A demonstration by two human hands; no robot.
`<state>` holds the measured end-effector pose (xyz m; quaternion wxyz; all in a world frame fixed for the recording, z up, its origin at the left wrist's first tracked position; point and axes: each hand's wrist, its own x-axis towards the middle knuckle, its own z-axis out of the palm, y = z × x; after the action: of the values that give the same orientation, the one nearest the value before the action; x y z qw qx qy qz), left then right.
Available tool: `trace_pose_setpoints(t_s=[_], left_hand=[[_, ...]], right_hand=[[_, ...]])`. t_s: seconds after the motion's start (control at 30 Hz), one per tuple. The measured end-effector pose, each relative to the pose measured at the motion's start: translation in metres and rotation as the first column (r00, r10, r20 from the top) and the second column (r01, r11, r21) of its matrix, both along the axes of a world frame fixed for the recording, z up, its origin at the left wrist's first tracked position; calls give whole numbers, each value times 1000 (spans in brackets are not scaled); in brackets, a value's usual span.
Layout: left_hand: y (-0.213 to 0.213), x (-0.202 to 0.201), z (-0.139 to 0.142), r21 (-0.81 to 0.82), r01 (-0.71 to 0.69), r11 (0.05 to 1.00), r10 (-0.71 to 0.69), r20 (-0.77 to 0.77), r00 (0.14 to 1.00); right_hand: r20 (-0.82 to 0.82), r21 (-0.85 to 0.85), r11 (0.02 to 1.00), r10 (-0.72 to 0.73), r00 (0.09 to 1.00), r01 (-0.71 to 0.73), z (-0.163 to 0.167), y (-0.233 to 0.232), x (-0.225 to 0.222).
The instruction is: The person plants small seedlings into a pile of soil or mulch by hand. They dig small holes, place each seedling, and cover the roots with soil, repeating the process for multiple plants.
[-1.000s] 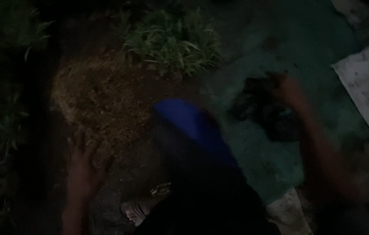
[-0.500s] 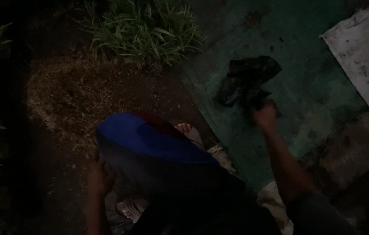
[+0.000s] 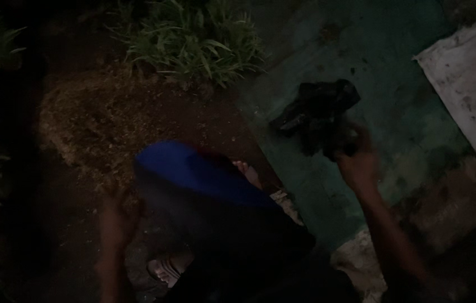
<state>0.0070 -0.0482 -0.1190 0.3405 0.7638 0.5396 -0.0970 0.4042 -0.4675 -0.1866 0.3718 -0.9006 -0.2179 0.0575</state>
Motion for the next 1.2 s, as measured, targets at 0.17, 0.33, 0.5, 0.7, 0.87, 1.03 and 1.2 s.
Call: trace_pose_setpoints(t_s=[0.17,0.33,0.5,0.7,0.87,1.03,1.2], left_hand=[[7,30,104,405,137,904,-279,316,907],[8,37,197,498,92,863,-350,455,819],[17,29,266,744,-114,658,-614,619,490],[50,-30,276,807,-89,583,-493,439,751],[84,-77,240,754,-38,655,-438,421,795],[109,-117,198,718,2,696,-262,251,932],[123,-133,141,891,-143,431,-195,247,949]], right_hand=[[575,55,905,317,754,-422,118,66,-16],[783,-39,697,467,411,-716,240,186,-47],[885,-125,356,462,58,-926,325,310,-107],[795,-131,156,606,-10,-979,343,404,-175],[623,35,185,765,166,-982,315,467,-223],[538,99,46,838,93,-994,275,517,-260],[503,86,67,858,101,-994,226,542,-282]])
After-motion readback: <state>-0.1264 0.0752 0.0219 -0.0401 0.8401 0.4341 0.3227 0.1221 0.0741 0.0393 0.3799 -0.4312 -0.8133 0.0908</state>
